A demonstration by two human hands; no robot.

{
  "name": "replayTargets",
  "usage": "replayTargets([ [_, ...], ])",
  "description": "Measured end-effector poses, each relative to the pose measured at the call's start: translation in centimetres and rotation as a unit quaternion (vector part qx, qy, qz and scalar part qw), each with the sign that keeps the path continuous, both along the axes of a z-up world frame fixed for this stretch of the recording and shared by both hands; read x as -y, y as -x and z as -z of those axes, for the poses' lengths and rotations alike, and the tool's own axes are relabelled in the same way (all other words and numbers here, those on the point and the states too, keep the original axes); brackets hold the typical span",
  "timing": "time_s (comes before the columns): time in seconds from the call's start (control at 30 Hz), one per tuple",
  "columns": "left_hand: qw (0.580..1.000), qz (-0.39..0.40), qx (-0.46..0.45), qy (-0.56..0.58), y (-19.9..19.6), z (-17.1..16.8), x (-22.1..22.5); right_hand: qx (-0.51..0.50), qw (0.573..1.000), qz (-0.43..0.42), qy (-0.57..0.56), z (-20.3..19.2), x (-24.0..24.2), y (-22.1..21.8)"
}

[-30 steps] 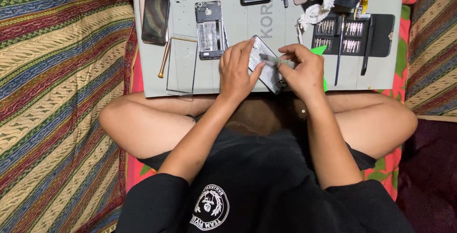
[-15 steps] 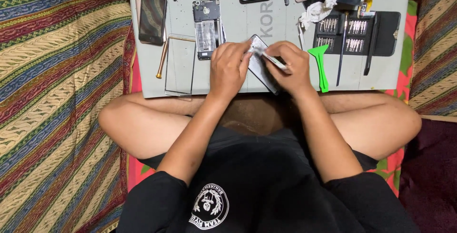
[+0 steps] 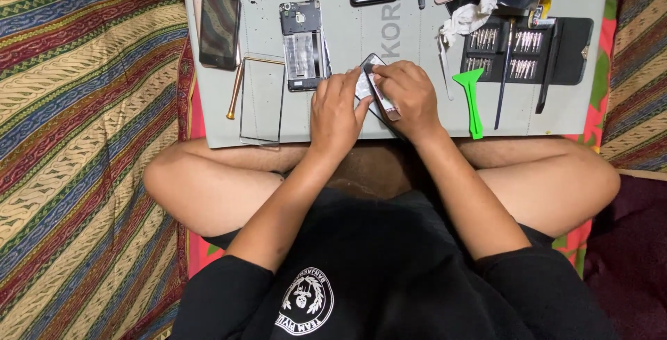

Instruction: Removing old adhesive sealant from a smartphone frame using a small tool and fingers during a repair process.

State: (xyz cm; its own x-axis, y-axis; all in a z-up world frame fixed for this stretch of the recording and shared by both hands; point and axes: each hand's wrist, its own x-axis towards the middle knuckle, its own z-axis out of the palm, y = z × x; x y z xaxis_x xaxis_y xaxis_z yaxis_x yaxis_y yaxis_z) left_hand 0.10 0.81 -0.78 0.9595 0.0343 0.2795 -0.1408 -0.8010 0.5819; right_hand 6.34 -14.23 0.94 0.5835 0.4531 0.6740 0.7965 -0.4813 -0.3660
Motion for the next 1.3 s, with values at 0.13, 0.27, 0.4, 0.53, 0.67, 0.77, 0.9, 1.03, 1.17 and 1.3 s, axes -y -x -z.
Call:
replayTargets([
  [0.13, 1.000, -0.002, -0.002, -0.003, 0.0, 0.4, 0.0, -0.002, 1.000, 0.008, 0.005, -0.6, -0.3, 0.2],
  [0.27, 1.000, -0.002, -0.004, 0.007, 0.0, 0.3, -0.1, 0.007, 1.000, 0.022, 0.008, -0.8, -0.6, 0.1],
  [0.4, 1.000, -0.002, -0.003, 0.007, 0.0, 0.7, 0.0, 0.008, 1.000, 0.019, -0.002, -0.7, -0.3, 0.0],
  [0.53, 1.000, -0.002, -0.004, 0.005, 0.0, 0.6, 0.0, 0.011, 1.000, 0.007, 0.012, -0.5, -0.2, 0.0],
  [0.67, 1.000, -0.003, -0.009, 0.003, 0.0, 0.6, 0.0, 0.016, 0.999, 0.020, 0.019, -0.3, -0.4, 0.0],
  [0.77, 1.000, -0.001, -0.012, 0.004, -0.1, 0.8, -0.1, 0.018, 0.999, 0.033, 0.014, -0.6, -0.6, 0.1],
  [0.9, 1.000, 0.000, -0.018, 0.011, 0.0, 0.3, -0.1, 0.017, 0.999, 0.036, 0.007, -0.2, -0.6, 0.2],
  [1.03, 1.000, 0.000, -0.017, 0.009, -0.1, 0.6, -0.1, 0.028, 0.999, 0.039, 0.003, -0.3, -0.6, 0.3],
  [1.17, 1.000, -0.005, -0.010, 0.004, 0.0, 1.0, 0.0, 0.040, 0.998, 0.038, 0.010, -0.7, -0.6, 0.4],
  [1.3, 1.000, -0.008, -0.014, 0.008, 0.0, 0.7, -0.1, 0.052, 0.994, 0.075, 0.066, 0.1, -0.7, 0.5],
])
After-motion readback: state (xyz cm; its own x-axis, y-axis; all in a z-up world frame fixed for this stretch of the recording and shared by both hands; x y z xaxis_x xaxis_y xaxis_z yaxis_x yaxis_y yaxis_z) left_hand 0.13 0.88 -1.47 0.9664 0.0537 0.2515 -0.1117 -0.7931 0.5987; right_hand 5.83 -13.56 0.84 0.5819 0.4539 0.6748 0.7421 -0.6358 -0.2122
